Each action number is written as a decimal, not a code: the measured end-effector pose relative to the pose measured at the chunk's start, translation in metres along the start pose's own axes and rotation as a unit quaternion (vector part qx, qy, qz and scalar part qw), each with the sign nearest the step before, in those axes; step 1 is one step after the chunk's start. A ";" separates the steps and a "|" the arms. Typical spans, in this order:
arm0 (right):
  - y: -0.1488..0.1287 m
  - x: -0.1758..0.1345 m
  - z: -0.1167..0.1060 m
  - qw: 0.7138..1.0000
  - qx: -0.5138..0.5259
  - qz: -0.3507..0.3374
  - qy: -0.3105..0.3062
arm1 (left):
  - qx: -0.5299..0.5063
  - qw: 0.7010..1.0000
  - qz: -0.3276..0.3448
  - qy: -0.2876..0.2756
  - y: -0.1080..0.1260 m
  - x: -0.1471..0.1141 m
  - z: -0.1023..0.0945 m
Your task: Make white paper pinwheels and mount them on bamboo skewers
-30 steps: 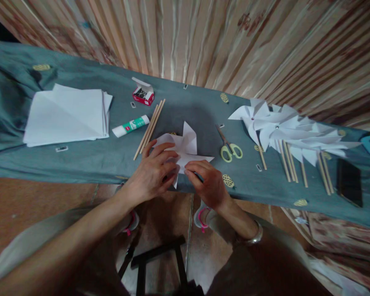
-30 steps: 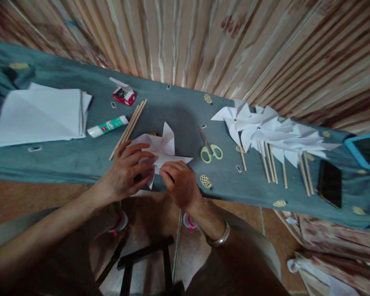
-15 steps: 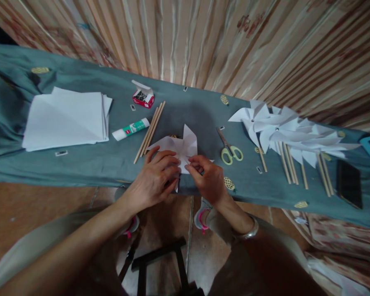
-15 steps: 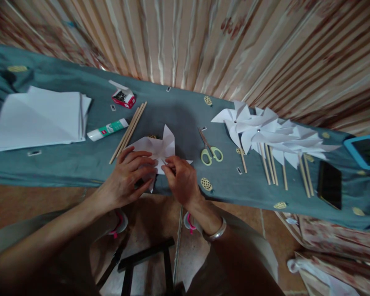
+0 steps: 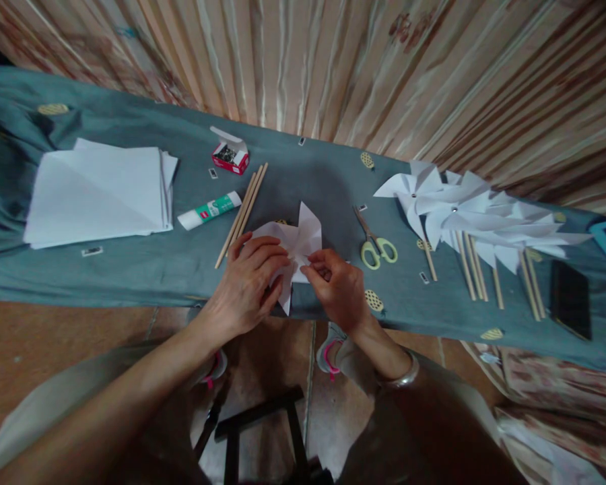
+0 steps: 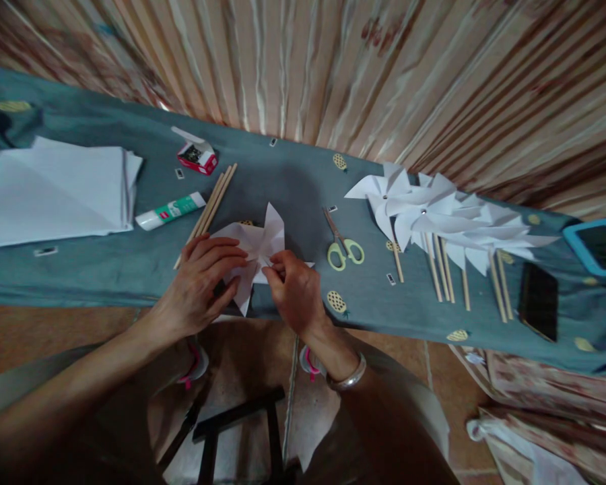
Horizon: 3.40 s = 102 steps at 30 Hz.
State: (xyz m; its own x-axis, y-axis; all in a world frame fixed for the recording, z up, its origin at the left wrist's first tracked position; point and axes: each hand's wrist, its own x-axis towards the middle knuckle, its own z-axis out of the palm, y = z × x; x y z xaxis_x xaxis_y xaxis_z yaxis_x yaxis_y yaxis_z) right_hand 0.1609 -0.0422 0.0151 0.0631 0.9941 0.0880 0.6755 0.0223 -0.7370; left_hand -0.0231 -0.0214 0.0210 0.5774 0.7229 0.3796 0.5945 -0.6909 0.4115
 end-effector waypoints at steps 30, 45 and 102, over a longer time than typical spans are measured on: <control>-0.007 0.004 -0.001 0.999 -0.025 0.022 -0.022 | 0.095 0.994 -0.023 -0.049 -0.001 0.008 0.019; -0.004 -0.004 -0.009 0.962 -0.245 -0.117 -0.021 | 0.105 0.993 -0.022 -0.044 -0.002 0.009 0.020; -0.001 0.044 -0.018 0.978 0.184 -0.027 0.092 | -0.121 0.978 -0.106 0.130 -0.010 0.001 -0.024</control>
State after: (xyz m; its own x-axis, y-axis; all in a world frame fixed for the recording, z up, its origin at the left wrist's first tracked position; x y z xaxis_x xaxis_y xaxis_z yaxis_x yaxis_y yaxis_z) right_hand 0.1763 -0.0007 0.0312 0.1893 0.9551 0.2281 0.3727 0.1450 -0.9166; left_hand -0.0415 -0.0136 0.0369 0.2753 0.8497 0.4497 0.5171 -0.5252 0.6758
